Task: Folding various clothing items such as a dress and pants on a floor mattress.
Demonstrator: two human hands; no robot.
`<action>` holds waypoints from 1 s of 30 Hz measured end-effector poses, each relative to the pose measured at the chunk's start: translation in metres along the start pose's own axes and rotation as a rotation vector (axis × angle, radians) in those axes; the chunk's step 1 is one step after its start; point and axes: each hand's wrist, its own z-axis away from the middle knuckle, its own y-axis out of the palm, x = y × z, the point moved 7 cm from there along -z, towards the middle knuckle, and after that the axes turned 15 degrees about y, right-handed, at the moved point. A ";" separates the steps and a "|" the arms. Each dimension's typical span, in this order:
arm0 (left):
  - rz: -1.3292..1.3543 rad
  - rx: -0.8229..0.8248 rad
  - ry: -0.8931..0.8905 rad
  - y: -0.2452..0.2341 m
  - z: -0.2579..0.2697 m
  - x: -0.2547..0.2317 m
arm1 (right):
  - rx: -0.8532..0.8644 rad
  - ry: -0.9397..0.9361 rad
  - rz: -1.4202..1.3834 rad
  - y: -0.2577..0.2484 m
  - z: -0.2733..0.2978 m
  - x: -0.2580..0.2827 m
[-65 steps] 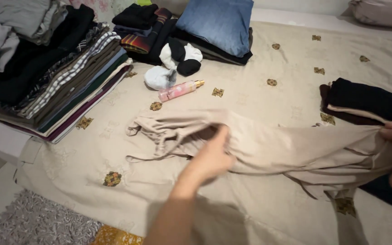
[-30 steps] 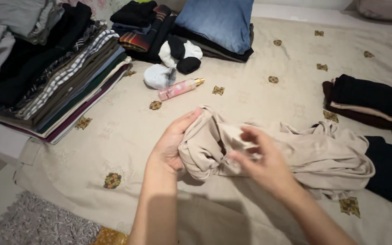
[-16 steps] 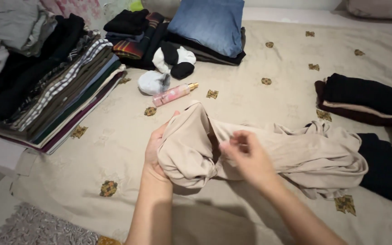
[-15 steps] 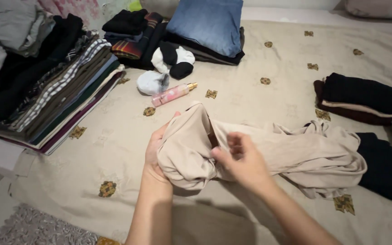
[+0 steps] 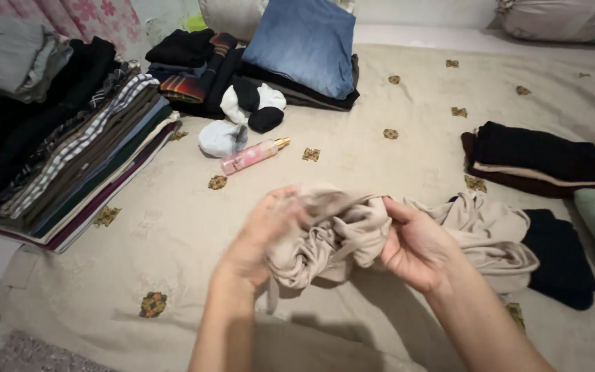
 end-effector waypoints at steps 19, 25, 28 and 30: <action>0.835 0.178 -0.306 0.036 0.011 0.035 | -0.522 0.076 1.230 -0.060 0.021 0.006; 0.853 0.216 -0.269 0.050 0.016 0.026 | 0.163 -0.054 0.007 -0.052 0.025 0.019; 0.863 0.224 -0.274 0.054 0.015 0.026 | 0.381 0.010 -0.249 -0.057 0.021 0.019; 0.848 0.212 -0.283 0.060 0.016 0.023 | 0.336 0.020 -0.187 -0.062 0.019 0.018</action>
